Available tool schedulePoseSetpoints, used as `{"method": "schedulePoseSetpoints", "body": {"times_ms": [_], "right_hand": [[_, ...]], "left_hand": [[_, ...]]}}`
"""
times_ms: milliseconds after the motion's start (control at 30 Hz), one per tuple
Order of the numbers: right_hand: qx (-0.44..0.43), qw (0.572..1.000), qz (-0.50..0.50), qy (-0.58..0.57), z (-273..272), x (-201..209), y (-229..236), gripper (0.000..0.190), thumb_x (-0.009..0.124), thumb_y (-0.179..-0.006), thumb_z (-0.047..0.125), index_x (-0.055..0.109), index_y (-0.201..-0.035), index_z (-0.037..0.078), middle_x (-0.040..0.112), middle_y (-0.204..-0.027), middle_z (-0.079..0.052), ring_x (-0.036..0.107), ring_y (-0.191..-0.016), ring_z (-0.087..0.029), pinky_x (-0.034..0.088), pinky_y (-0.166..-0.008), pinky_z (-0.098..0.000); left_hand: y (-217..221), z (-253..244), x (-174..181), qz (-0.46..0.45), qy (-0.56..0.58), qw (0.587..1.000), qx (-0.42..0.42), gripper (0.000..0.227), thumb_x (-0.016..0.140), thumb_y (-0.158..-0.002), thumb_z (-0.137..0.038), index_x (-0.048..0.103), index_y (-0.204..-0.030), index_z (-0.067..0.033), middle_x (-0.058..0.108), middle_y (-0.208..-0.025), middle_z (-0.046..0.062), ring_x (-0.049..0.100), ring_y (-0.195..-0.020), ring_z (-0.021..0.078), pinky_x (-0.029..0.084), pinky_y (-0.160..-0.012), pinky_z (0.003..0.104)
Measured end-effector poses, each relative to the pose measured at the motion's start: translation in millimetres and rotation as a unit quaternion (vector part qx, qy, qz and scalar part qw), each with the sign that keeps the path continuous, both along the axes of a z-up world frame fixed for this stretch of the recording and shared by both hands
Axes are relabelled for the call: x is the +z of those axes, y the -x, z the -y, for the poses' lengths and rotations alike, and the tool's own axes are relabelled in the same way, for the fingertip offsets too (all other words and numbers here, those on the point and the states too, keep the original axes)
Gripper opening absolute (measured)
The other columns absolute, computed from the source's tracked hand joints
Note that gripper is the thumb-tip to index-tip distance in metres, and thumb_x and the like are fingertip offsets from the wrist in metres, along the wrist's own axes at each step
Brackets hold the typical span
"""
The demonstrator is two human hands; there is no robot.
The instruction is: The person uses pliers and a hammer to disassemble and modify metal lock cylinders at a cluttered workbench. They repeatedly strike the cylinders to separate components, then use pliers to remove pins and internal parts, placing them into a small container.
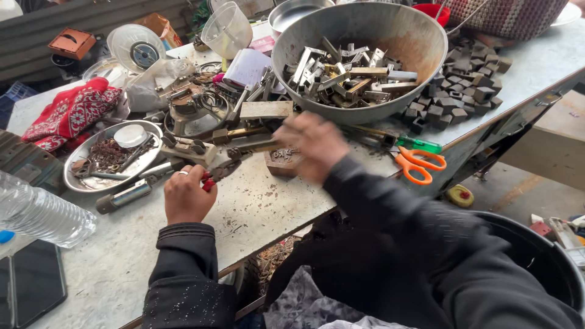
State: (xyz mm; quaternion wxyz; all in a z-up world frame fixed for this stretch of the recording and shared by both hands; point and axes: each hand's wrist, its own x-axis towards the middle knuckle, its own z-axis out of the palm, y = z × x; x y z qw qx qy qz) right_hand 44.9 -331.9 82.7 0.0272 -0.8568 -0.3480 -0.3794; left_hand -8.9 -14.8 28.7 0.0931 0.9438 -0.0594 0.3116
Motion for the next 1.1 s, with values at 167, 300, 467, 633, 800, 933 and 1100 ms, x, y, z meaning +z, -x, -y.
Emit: {"method": "schedulePoseSetpoints", "body": {"times_ms": [167, 300, 467, 633, 800, 933, 1100], "right_hand": [[0.009, 0.970, -0.221, 0.101, -48, -44, 3, 0.063, 0.057, -0.103, 0.016, 0.037, -0.162, 0.010, 0.060, -0.109, -0.013, 0.056, -0.092, -0.023, 0.050, -0.084, -0.0406], [0.021, 0.993, -0.085, 0.081, -37, -51, -8, 0.055, 0.060, -0.098, 0.007, 0.046, -0.151, 0.007, 0.059, -0.112, -0.010, 0.054, -0.097, -0.022, 0.050, -0.086, -0.0378], [0.042, 0.994, -0.005, 0.101, -20, -23, 5, 0.045, 0.062, -0.097, 0.000, 0.056, -0.140, 0.010, 0.059, -0.114, -0.006, 0.054, -0.102, -0.020, 0.046, -0.086, -0.0370], [0.092, 0.989, 0.099, 0.059, 3, 24, 51, 0.053, 0.068, -0.082, 0.005, 0.059, -0.134, 0.012, 0.057, -0.119, -0.004, 0.054, -0.112, -0.022, 0.043, -0.099, -0.0407], [0.090, 0.984, 0.140, 0.064, 6, 66, 71, 0.039, 0.067, -0.088, 0.007, 0.063, -0.126, 0.015, 0.055, -0.115, -0.004, 0.054, -0.113, -0.023, 0.043, -0.098, -0.0433], [-0.175, 0.961, -0.201, 0.070, 40, 101, 68, 0.018, 0.050, -0.110, 0.026, 0.066, -0.117, 0.027, 0.061, -0.097, -0.001, 0.058, -0.090, -0.018, 0.047, -0.086, -0.0392], [-0.080, 0.978, 0.191, -0.034, 92, 112, 25, 0.030, 0.065, -0.108, 0.013, 0.065, -0.137, 0.008, 0.057, -0.125, -0.012, 0.052, -0.122, -0.029, 0.044, -0.105, -0.0464]], "left_hand": [[1, 2, 3, 0.016, -0.015, 0.999, -0.049, 0.014, 0.074, -0.076, -0.019, 0.066, -0.084, -0.0095, 0.065, -0.088, 0.008, 0.063, -0.090, 0.0314, 0.047, -0.080, 0.046], [2, 6, 5, 0.016, 0.027, 0.997, -0.077, 0.016, 0.076, -0.078, -0.019, 0.065, -0.084, -0.0088, 0.064, -0.086, 0.007, 0.062, -0.089, 0.0297, 0.045, -0.082, 0.044], [5, 10, 11, 0.049, 0.067, 0.992, -0.097, 0.026, 0.082, -0.070, -0.018, 0.061, -0.084, -0.0106, 0.062, -0.088, 0.005, 0.060, -0.091, 0.0285, 0.043, -0.088, 0.043], [10, 12, 14, 0.118, 0.045, 0.980, -0.156, 0.043, 0.086, -0.065, -0.022, 0.057, -0.095, -0.0133, 0.057, -0.095, 0.006, 0.056, -0.099, 0.0289, 0.039, -0.094, 0.043], [8, 3, 10, 0.197, 0.031, 0.960, -0.198, 0.052, 0.087, -0.067, -0.028, 0.050, -0.101, -0.0135, 0.050, -0.099, 0.007, 0.050, -0.097, 0.0267, 0.036, -0.093, 0.043], [4, -17, 8, 0.229, 0.095, 0.954, -0.169, 0.052, 0.088, -0.077, -0.034, 0.046, -0.102, -0.0130, 0.047, -0.097, 0.006, 0.047, -0.092, 0.0219, 0.035, -0.090, 0.041], [-2, -12, -3, 0.227, 0.226, 0.943, -0.094, 0.050, 0.085, -0.088, -0.041, 0.045, -0.099, -0.0132, 0.047, -0.098, 0.006, 0.048, -0.094, 0.0223, 0.039, -0.091, 0.041]]}}
